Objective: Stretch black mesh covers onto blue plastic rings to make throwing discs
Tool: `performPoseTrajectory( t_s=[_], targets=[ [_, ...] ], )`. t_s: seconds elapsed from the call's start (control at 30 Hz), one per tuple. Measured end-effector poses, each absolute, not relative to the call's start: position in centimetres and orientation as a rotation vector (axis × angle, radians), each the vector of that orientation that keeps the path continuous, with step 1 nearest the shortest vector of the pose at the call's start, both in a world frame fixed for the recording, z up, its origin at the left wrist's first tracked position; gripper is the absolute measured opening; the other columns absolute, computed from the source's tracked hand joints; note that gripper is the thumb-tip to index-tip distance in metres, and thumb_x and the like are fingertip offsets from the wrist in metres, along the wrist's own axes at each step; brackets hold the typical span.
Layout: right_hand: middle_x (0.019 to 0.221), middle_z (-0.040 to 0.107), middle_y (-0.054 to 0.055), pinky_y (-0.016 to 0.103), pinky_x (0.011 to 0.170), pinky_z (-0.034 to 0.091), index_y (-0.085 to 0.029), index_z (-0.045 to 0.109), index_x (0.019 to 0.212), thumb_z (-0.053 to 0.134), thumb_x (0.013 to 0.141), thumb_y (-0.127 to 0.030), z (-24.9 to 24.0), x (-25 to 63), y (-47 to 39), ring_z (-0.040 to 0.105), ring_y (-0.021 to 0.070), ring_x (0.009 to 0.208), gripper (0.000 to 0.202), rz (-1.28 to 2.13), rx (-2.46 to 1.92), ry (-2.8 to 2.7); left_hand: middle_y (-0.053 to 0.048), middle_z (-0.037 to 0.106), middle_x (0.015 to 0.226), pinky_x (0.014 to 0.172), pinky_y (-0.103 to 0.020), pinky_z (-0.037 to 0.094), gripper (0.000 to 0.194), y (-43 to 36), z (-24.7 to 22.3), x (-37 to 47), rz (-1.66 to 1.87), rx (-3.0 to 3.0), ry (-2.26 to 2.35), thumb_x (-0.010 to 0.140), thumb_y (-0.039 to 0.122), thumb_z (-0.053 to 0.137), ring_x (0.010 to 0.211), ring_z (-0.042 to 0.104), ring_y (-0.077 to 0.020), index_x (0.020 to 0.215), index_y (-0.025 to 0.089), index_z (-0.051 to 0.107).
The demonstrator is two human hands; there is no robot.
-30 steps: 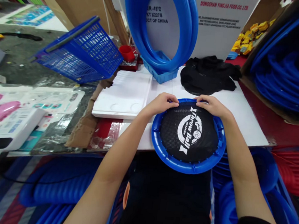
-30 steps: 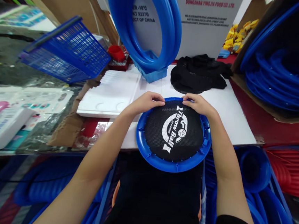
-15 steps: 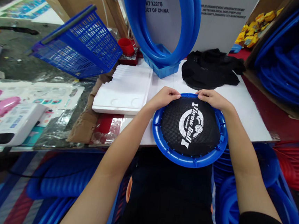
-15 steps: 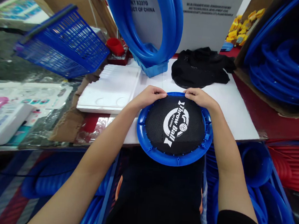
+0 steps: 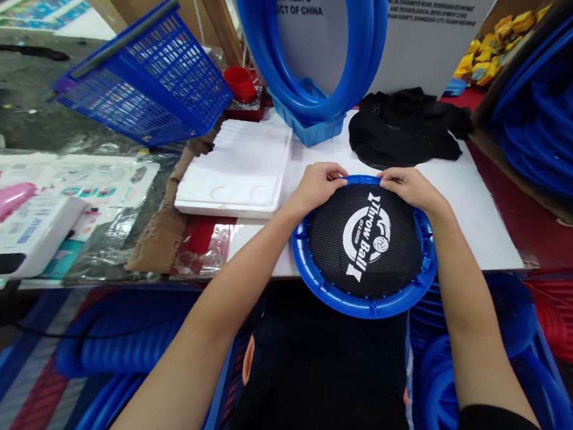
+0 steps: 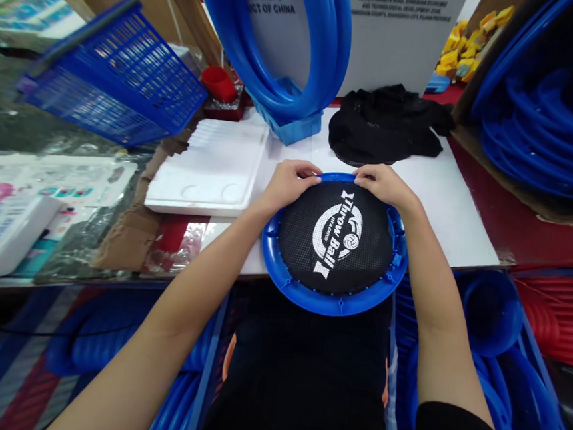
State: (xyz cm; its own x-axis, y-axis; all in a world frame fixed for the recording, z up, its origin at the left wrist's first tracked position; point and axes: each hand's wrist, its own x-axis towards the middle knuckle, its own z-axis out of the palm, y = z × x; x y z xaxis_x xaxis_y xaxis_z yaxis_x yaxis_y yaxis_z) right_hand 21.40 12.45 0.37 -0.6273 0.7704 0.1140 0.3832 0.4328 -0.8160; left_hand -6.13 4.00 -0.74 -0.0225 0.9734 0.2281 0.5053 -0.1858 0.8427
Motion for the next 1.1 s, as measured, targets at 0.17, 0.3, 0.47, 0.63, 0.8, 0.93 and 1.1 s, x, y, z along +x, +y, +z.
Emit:
performPoseTrajectory(
  t_s=[0.17, 0.3, 0.47, 0.63, 0.8, 0.93, 1.1],
  targets=[
    [0.12, 0.08, 0.008, 0.052, 0.109, 0.054, -0.022, 0.082, 0.093, 0.072, 0.088, -0.044, 1.7, 21.7, 12.7, 0.071, 0.0319, 0.113, 0.025, 1.119, -0.99, -2.314, -0.008, 0.083, 0.103, 0.096, -0.039, 0.056, 0.016, 3.5, 0.0, -5.8, 1.068, 1.899, 1.516, 0.093, 0.017, 0.067, 0.098, 0.074, -0.0225, 0.099, 0.018, 0.081],
    [0.116, 0.081, 0.005, 0.049, 0.108, 0.054, -0.025, 0.083, 0.107, 0.067, 0.095, -0.05, 2.2, 20.7, 12.3, 0.071, 0.0316, 0.11, 0.032, 1.013, -0.911, -2.397, -0.009, 0.08, 0.113, 0.104, -0.04, 0.052, 0.019, 3.8, 0.5, -5.3, 1.057, 2.101, 1.406, 0.098, 0.024, 0.064, 0.109, 0.071, -0.0244, 0.105, 0.02, 0.081],
    [0.12, 0.079, 0.007, 0.049, 0.112, 0.05, -0.025, 0.079, 0.095, 0.07, 0.093, -0.043, 1.4, 18.9, 11.6, 0.07, 0.0315, 0.117, 0.02, 0.841, -0.748, -2.441, -0.007, 0.08, 0.104, 0.107, -0.046, 0.047, 0.015, 4.2, 0.6, -4.9, 0.886, 2.205, 1.46, 0.097, 0.027, 0.068, 0.104, 0.068, -0.0269, 0.098, 0.022, 0.081],
    [0.116, 0.079, 0.007, 0.044, 0.104, 0.05, -0.024, 0.076, 0.096, 0.066, 0.096, -0.039, 1.3, 18.6, 11.2, 0.07, 0.0297, 0.11, 0.018, 0.848, -0.77, -2.409, -0.006, 0.082, 0.106, 0.105, -0.042, 0.048, 0.015, 4.3, 0.5, -5.0, 1.009, 2.022, 1.429, 0.098, 0.027, 0.067, 0.103, 0.07, -0.0246, 0.097, 0.021, 0.081],
    [0.103, 0.079, 0.007, 0.042, 0.093, 0.049, -0.022, 0.077, 0.097, 0.063, 0.096, -0.037, 1.1, 18.2, 11.5, 0.068, 0.0286, 0.098, 0.021, 0.831, -0.897, -2.354, -0.006, 0.084, 0.101, 0.098, -0.038, 0.054, 0.012, 5.2, 0.0, -5.0, 1.117, 1.763, 1.409, 0.091, 0.025, 0.074, 0.099, 0.073, -0.0228, 0.095, 0.018, 0.083],
    [0.099, 0.078, 0.008, 0.042, 0.09, 0.049, -0.021, 0.075, 0.092, 0.062, 0.095, -0.033, 0.7, 17.6, 11.8, 0.068, 0.0285, 0.095, 0.018, 0.772, -0.943, -2.355, -0.008, 0.084, 0.097, 0.093, -0.038, 0.056, 0.013, 6.0, -0.3, -5.2, 1.085, 1.63, 1.402, 0.086, 0.025, 0.079, 0.094, 0.073, -0.0227, 0.093, 0.016, 0.084],
    [0.1, 0.076, 0.009, 0.045, 0.092, 0.049, -0.024, 0.073, 0.091, 0.063, 0.096, -0.03, 1.1, 17.2, 11.1, 0.066, 0.0312, 0.098, 0.013, 0.633, -1.035, -2.418, -0.008, 0.083, 0.093, 0.092, -0.039, 0.056, 0.01, 6.4, -0.3, -5.0, 1.066, 1.631, 1.461, 0.084, 0.024, 0.08, 0.091, 0.073, -0.0234, 0.089, 0.016, 0.084]
  ],
)
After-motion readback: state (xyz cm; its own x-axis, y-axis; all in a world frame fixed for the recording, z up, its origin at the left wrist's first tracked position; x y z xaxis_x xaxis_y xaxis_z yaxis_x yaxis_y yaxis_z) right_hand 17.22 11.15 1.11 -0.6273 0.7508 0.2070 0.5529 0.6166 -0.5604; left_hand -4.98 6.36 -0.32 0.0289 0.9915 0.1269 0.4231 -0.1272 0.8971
